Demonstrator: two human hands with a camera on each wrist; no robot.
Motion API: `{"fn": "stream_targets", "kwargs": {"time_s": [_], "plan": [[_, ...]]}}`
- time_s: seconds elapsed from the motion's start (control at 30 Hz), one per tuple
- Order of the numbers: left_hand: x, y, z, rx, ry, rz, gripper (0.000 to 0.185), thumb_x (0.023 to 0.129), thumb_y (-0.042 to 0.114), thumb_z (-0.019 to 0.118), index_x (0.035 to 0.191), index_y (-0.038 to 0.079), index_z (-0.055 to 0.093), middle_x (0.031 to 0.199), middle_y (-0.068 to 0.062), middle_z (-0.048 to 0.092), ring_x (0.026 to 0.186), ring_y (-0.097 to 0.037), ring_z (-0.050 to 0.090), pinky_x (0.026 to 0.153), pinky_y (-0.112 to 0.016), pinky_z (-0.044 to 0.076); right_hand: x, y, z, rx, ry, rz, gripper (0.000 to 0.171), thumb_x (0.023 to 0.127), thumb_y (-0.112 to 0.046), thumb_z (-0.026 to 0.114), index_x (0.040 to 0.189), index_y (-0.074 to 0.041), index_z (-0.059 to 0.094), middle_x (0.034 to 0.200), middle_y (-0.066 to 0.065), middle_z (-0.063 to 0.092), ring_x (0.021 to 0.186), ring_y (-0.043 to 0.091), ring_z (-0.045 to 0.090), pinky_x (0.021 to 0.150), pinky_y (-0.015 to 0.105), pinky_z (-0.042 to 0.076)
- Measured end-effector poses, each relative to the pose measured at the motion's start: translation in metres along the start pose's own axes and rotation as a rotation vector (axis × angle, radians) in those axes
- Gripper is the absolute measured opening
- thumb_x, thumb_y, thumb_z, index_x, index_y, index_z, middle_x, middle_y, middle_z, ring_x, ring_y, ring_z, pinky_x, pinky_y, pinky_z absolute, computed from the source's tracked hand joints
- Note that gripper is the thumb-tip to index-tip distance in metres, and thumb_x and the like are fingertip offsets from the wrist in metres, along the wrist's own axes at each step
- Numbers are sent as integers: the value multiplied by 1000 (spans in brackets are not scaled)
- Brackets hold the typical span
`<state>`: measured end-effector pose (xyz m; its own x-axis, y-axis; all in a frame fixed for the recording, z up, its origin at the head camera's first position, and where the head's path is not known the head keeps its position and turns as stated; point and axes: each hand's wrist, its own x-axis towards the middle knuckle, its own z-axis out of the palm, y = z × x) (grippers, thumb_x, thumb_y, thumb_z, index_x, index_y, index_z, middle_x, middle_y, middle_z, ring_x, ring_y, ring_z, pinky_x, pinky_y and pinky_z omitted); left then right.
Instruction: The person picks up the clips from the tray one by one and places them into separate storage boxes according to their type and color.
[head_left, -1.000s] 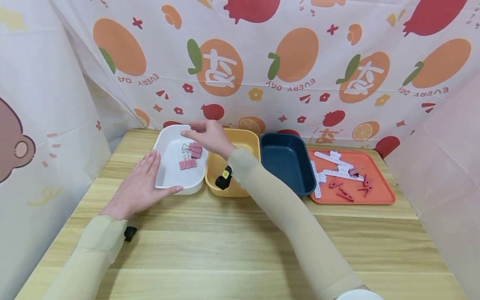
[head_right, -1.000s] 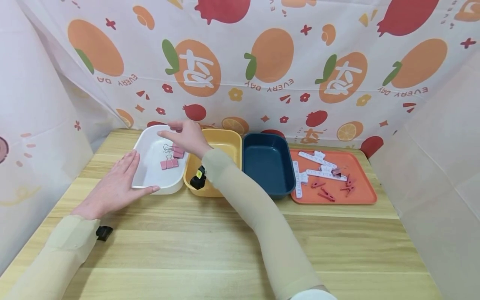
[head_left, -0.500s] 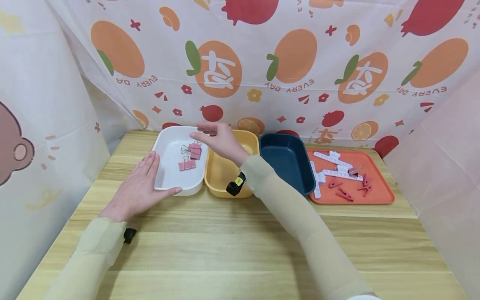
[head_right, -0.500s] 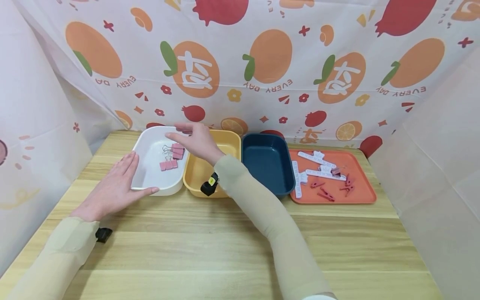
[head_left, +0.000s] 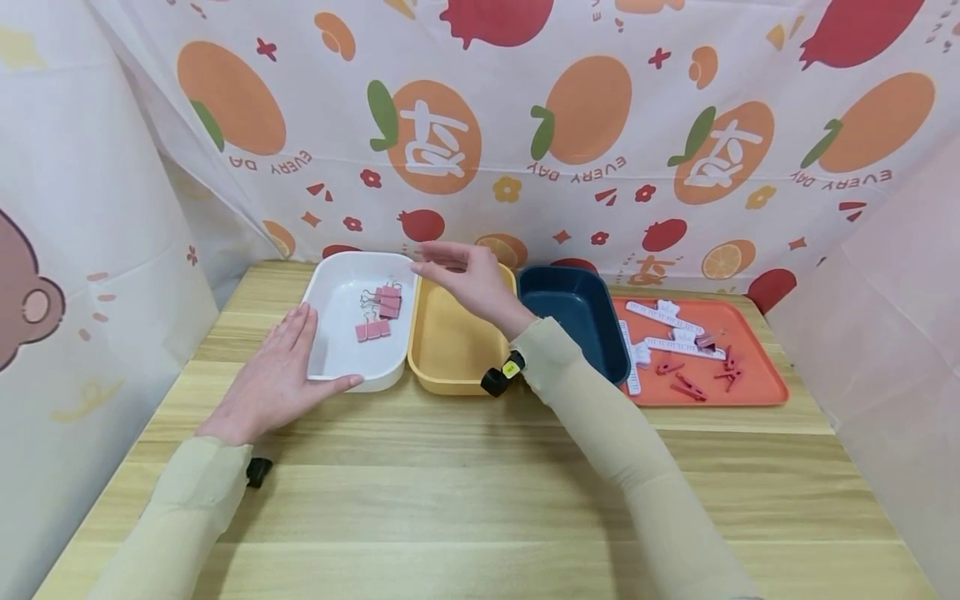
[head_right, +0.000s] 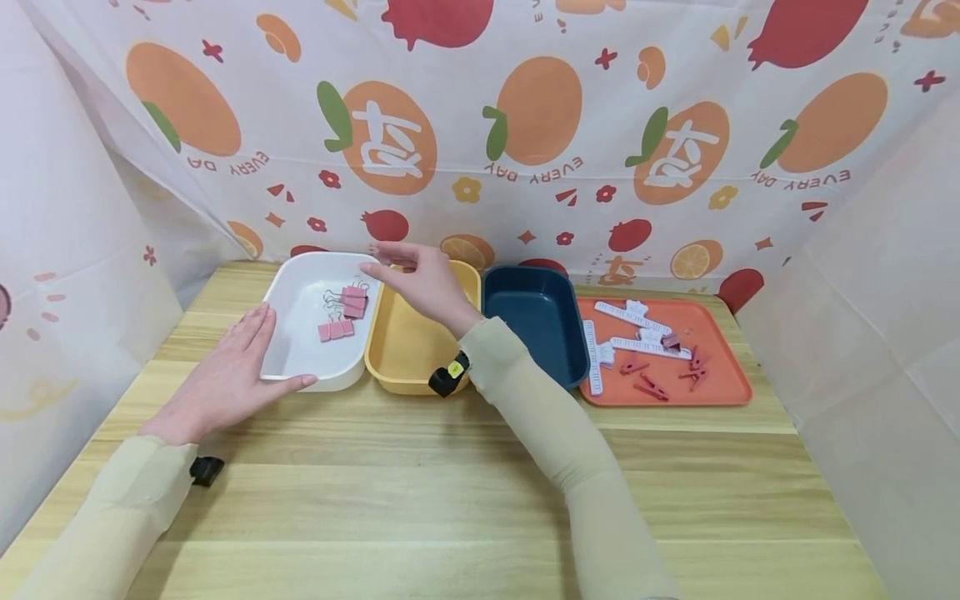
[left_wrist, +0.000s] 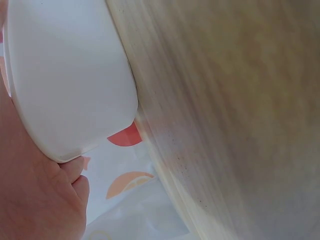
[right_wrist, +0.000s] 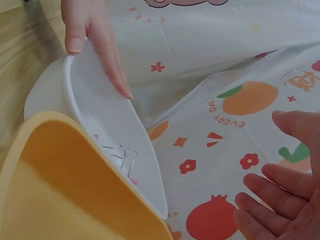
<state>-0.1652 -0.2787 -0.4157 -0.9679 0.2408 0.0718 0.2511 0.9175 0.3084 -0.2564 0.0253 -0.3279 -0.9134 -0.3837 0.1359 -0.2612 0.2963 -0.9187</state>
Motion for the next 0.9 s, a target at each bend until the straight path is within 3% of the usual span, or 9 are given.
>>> {"fn": "stream_targets", "kwargs": {"time_s": [0.13, 0.37, 0.6, 0.9], "plan": [[0, 0, 0, 0, 8, 4, 124, 86, 76, 60, 159, -7, 3, 166, -26, -1, 153, -42, 1, 123, -53, 1, -6, 0, -10, 12, 21, 2, 52, 94, -45, 74, 138, -19, 66, 129, -10, 67, 113, 9, 61, 90, 25, 56], [-1, 1, 0, 8, 26, 18, 123, 86, 74, 62, 158, -9, 5, 166, -28, 2, 152, -44, 4, 123, -54, 2, -18, 1, -26, 37, 67, -49, 50, 95, -39, 74, 138, -13, 66, 132, 2, 66, 115, 12, 63, 95, 27, 54], [-1, 1, 2, 12, 19, 9, 124, 86, 75, 61, 159, -9, 5, 166, -28, 2, 152, -44, 3, 123, -54, 2, -25, 2, -41, 66, 88, -38, 50, 94, -37, 75, 138, -15, 66, 130, -1, 67, 116, 11, 63, 98, 27, 52], [0, 1, 2, 17, 17, 9, 123, 87, 74, 61, 159, -8, 5, 166, -27, 1, 152, -43, 2, 123, -53, 2, -36, 7, -61, 87, 133, -22, 52, 95, -34, 75, 140, -10, 63, 135, 5, 65, 120, 14, 62, 99, 29, 52]]}}
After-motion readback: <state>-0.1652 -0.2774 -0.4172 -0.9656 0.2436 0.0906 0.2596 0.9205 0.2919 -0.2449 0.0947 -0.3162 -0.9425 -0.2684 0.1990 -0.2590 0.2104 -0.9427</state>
